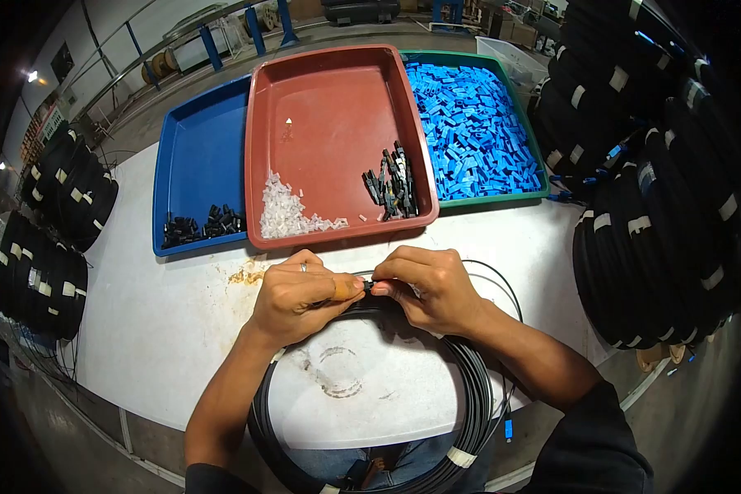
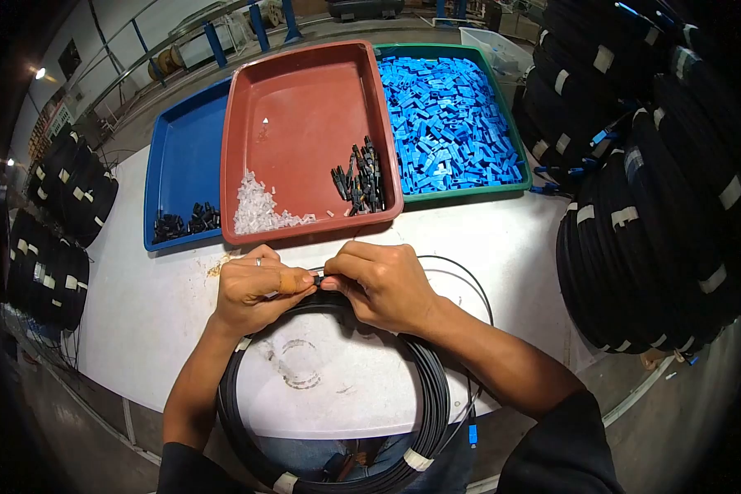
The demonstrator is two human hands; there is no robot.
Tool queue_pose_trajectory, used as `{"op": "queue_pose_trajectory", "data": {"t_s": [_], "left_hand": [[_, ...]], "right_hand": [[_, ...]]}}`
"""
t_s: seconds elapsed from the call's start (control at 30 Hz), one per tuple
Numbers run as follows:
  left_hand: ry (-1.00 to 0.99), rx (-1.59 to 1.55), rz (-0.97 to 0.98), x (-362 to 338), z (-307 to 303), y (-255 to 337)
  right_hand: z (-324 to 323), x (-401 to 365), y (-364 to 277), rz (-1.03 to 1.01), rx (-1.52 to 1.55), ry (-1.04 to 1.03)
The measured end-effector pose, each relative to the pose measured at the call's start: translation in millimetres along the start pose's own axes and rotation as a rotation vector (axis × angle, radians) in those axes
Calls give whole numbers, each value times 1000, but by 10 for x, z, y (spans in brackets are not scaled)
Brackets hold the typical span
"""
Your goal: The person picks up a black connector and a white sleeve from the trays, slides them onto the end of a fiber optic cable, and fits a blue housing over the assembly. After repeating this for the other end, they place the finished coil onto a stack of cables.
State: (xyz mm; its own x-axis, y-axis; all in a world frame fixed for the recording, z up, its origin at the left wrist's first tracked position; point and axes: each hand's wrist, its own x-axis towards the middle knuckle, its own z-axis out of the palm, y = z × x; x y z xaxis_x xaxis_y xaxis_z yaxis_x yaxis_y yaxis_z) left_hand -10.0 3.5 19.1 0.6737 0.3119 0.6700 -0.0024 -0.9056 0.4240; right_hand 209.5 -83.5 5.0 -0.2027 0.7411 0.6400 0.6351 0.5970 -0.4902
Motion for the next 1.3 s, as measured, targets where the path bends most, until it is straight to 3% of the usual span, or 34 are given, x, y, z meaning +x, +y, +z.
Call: {"op": "queue_pose_trajectory", "data": {"t_s": [0.07,0.23,0.57,0.83,1.03,1.3], "left_hand": [[8,10,25,14,-1,7],[45,-6,-49,-1,-6,-17],[24,-11,29,-2,1,-10],[35,-132,-183,-3,15,23],[-2,-61,-14,-6,15,-19],[12,-104,-134,-12,12,2]], "right_hand": [[7,-4,2,17,-8,-30],[-15,71,-120,20,60,116],[28,7,-5,5,72,55],[35,17,-19,-17,64,114],[25,-3,20,-6,70,54],[12,21,-33,18,91,79]]}}
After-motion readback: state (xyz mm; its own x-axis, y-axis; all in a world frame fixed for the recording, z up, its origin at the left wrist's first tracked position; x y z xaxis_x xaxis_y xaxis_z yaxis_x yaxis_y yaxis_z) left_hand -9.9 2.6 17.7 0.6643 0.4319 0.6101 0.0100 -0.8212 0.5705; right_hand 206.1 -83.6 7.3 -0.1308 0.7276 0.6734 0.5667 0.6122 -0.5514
